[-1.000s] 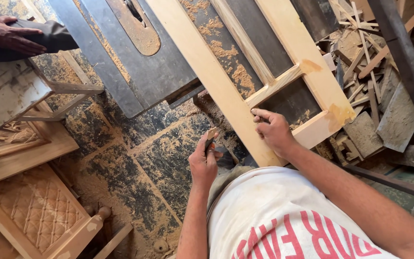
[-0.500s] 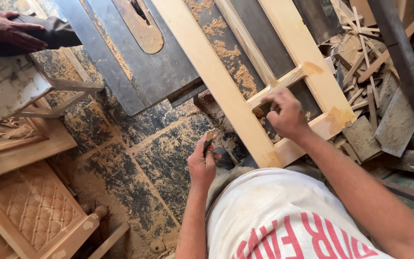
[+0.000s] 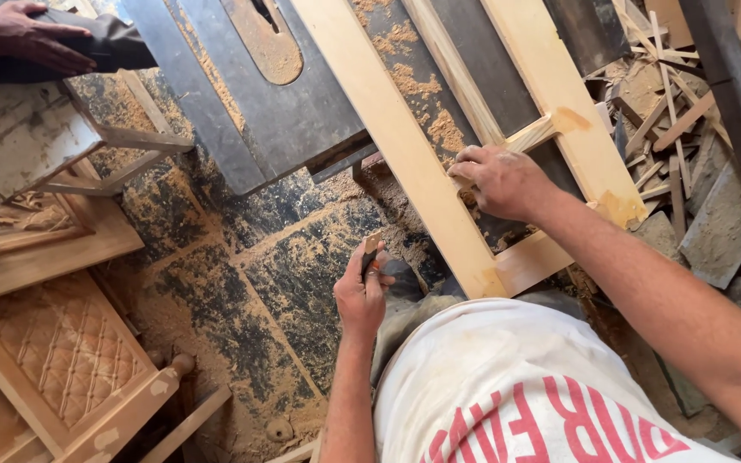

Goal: Sanding the surface and edges of a wooden door frame in a workshop.

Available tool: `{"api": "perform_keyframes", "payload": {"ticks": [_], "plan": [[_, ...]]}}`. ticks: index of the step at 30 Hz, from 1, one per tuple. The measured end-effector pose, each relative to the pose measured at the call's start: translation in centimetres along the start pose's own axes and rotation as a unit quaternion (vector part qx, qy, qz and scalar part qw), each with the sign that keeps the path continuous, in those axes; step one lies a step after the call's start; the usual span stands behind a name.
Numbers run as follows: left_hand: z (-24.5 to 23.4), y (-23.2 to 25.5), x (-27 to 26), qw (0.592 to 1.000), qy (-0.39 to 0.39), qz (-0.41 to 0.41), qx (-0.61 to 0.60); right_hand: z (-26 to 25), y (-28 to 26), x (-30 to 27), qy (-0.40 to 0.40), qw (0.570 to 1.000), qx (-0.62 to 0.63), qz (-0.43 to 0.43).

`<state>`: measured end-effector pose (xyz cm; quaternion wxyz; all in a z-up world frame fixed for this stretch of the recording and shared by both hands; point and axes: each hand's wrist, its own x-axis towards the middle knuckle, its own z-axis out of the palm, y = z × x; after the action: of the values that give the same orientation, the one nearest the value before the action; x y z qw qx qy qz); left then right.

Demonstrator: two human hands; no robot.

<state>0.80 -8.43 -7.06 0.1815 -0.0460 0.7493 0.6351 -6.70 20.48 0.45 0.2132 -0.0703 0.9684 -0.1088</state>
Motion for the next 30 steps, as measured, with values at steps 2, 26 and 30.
{"api": "perform_keyframes", "payload": {"ticks": [2, 26, 30], "plan": [[0.1, -0.7, -0.2, 1.000, 0.005, -0.006, 0.005, 0.5, 0.5, 0.0, 0.008, 0.999, -0.032, -0.030], [-0.6, -0.2, -1.8, 0.998, 0.048, -0.050, -0.005, 3.8, -0.6, -1.8, 0.105, 0.987, 0.110, 0.048], [-0.7, -0.4, -1.5, 0.998, 0.042, -0.050, 0.000, 4.2, -1.7, -2.0, 0.094, 0.977, 0.153, 0.113]]}}
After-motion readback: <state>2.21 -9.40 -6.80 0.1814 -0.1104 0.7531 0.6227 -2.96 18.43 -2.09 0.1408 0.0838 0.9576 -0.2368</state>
